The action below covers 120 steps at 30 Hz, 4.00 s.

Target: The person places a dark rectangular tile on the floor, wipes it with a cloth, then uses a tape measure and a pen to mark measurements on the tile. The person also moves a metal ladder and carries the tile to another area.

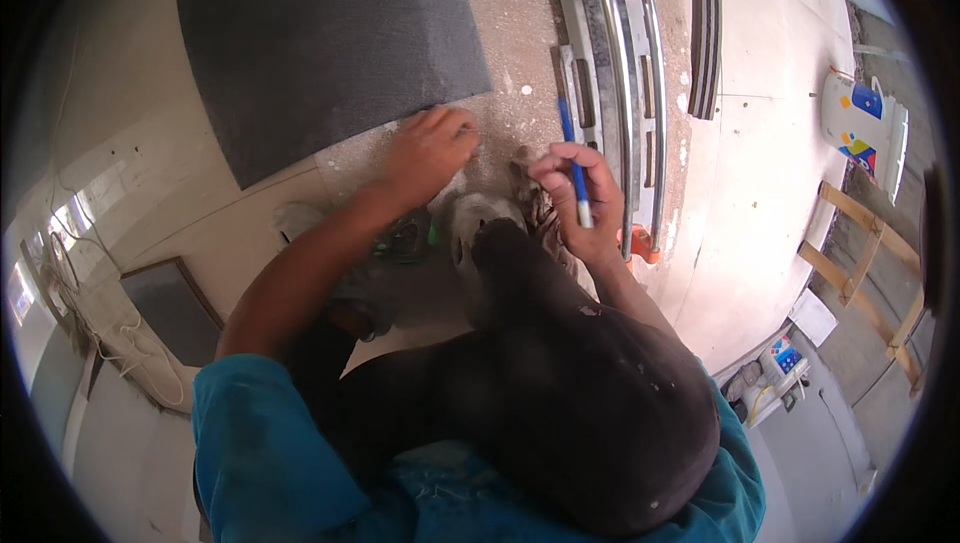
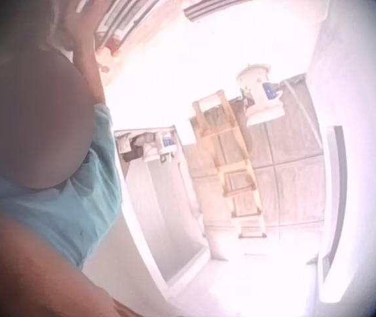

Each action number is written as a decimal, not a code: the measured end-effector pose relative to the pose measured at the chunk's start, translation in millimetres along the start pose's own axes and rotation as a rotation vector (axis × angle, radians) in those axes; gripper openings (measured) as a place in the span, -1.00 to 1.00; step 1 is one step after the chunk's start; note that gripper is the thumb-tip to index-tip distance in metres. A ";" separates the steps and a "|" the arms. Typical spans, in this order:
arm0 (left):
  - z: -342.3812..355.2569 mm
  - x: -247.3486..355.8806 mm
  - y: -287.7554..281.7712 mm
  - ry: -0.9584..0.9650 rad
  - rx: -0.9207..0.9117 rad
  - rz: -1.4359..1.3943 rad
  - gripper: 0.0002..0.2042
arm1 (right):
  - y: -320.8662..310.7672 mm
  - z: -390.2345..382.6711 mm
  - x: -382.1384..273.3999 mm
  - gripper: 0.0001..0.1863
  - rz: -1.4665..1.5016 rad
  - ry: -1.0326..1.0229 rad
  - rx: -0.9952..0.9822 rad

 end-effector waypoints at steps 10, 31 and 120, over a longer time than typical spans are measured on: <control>2.8 -10.4 -42.1 -0.457 -0.003 -0.710 -0.81 | -0.2 20.1 -6.7 -0.81 0.119 0.094 0.185; -59.5 -84.7 -116.8 -0.336 0.228 0.095 -0.71 | 84.6 33.7 65.9 -0.74 0.036 0.140 -0.511; -128.1 -206.7 -163.5 -1.309 1.011 -0.993 -0.31 | -3.4 94.2 44.9 -0.68 0.489 0.510 0.339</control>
Point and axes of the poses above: each hand's wrist, its own z-axis towards the middle knuckle, its own y-axis out of the palm, x = y × z, the point moved 6 cm from there along z, towards the middle knuckle, and after that the axes turned 1 degree about -y, right-handed, at the moved point
